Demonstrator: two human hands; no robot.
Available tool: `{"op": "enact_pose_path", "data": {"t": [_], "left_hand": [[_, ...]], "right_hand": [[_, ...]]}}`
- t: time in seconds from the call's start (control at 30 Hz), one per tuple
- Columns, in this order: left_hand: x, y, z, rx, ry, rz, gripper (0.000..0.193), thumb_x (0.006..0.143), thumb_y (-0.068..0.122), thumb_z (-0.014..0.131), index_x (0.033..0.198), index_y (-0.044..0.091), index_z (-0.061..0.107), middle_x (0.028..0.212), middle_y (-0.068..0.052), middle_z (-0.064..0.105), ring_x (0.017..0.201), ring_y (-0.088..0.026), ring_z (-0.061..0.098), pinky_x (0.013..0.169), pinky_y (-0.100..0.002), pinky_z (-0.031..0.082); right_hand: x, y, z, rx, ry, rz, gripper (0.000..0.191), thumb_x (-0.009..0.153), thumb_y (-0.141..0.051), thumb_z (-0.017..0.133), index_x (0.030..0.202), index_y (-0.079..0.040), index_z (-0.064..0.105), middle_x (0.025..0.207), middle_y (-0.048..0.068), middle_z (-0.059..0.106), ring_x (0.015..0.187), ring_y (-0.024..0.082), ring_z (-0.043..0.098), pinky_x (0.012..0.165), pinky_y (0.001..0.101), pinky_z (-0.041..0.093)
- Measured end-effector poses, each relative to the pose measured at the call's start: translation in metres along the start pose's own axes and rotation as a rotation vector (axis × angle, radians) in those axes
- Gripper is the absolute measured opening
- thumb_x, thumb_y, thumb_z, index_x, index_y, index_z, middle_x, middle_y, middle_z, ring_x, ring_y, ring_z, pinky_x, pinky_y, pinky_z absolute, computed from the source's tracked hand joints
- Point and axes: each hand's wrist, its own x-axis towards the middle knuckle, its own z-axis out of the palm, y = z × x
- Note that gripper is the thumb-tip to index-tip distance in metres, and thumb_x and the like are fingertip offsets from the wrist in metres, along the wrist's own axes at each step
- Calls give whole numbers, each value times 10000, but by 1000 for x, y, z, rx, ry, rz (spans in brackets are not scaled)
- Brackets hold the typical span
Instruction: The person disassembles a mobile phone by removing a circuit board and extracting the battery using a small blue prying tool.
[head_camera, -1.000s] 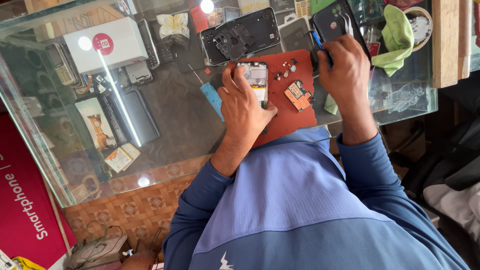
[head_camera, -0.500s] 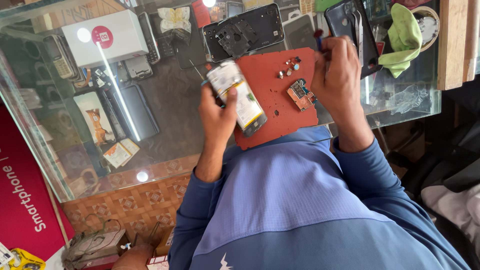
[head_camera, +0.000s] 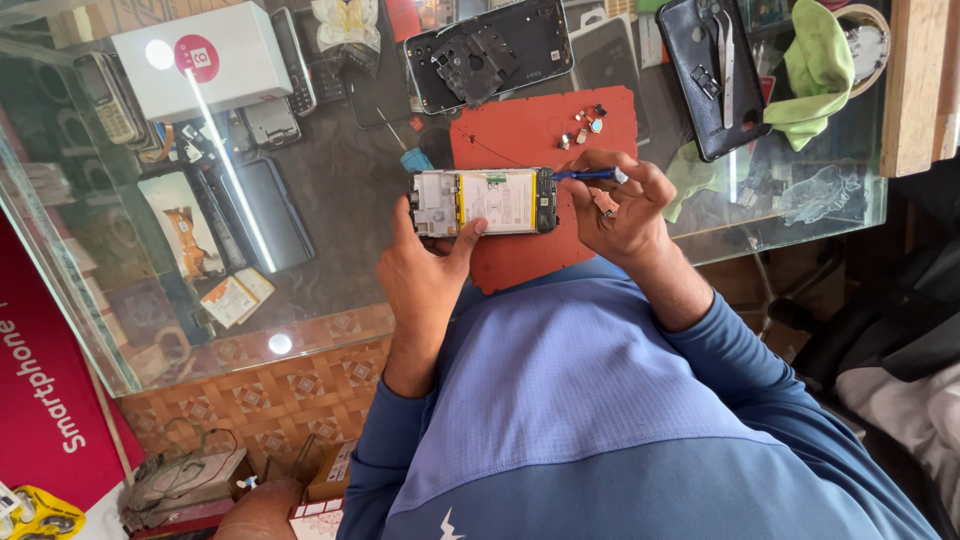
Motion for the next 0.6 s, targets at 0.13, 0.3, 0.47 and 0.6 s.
{"op": "enact_pose_path", "data": {"t": [0.13,0.3,0.47,0.6], "left_hand": [[-3,6,-1,230,38,58,1042,735,725,762,1398,-45,532,648,-75,698,553,-248,716,514,-397,551],[-3,3,3,459,84,175,1082,789,821,681,1401,-58,526,769,-157,714,612,-323,725,482,-430,550],[0,-1,5,450,29,161,1111,796,821,660,1417,-87,503,779,-175,724,616,-322,739,472,-432,559],[1,-3,6,454,31,174,1121,793,812,666,1427,-96,493,790,-175,729,617,-321,740,466,-430,557]], "right_hand": [[-6,8,-1,-11,-12,-50,681,1002,201,640,1368,-124,167,1123,227,567,985,262,727,827,326,617],[-16,3,-3,-106,4,-49,755,933,200,703,1406,-70,181,1105,270,620,922,286,737,730,323,635],[-14,2,-4,-125,-15,-70,759,958,199,695,1434,-90,179,1115,251,618,953,273,724,743,334,645],[0,-9,-7,-161,-62,-94,722,961,193,709,1395,-76,198,1076,252,634,896,263,713,688,344,602]]}}
